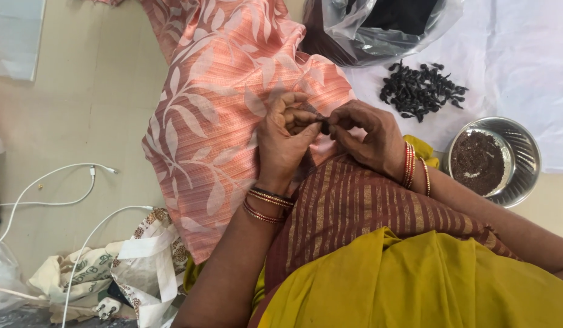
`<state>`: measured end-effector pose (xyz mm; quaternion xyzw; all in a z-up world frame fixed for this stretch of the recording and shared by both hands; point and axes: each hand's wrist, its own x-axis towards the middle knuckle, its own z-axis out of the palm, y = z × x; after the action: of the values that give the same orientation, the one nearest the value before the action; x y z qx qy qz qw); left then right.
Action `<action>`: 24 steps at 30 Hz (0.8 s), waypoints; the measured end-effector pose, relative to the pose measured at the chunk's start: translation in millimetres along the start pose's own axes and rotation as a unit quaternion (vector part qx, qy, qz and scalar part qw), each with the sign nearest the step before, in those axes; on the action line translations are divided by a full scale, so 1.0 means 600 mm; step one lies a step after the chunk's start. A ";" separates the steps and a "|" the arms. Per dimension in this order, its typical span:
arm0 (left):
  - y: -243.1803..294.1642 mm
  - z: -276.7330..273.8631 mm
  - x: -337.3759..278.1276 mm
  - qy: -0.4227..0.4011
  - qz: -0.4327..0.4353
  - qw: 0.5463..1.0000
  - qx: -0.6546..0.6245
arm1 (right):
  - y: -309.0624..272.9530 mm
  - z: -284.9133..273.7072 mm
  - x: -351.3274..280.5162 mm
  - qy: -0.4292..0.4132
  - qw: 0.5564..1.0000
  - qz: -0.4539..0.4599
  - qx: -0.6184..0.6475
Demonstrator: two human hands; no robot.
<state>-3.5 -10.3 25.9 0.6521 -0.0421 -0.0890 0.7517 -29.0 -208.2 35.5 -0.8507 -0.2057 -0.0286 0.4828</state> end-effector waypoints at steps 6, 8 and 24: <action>0.000 -0.002 0.000 -0.015 -0.010 1.000 -0.004 | -0.019 -0.002 0.006 0.028 0.999 -0.017 -0.001; -0.005 -0.002 -0.001 -0.023 -0.023 0.999 -0.033 | -0.021 -0.001 0.007 0.028 0.999 -0.008 0.027; -0.005 -0.004 -0.001 -0.089 -0.221 0.932 -0.272 | -0.015 0.002 -0.003 0.108 0.994 0.023 -0.005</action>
<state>-3.9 -8.1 22.8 0.4051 0.0616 -0.3185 0.8548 -33.9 -204.0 41.6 -0.8497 -0.1328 -0.1107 0.4982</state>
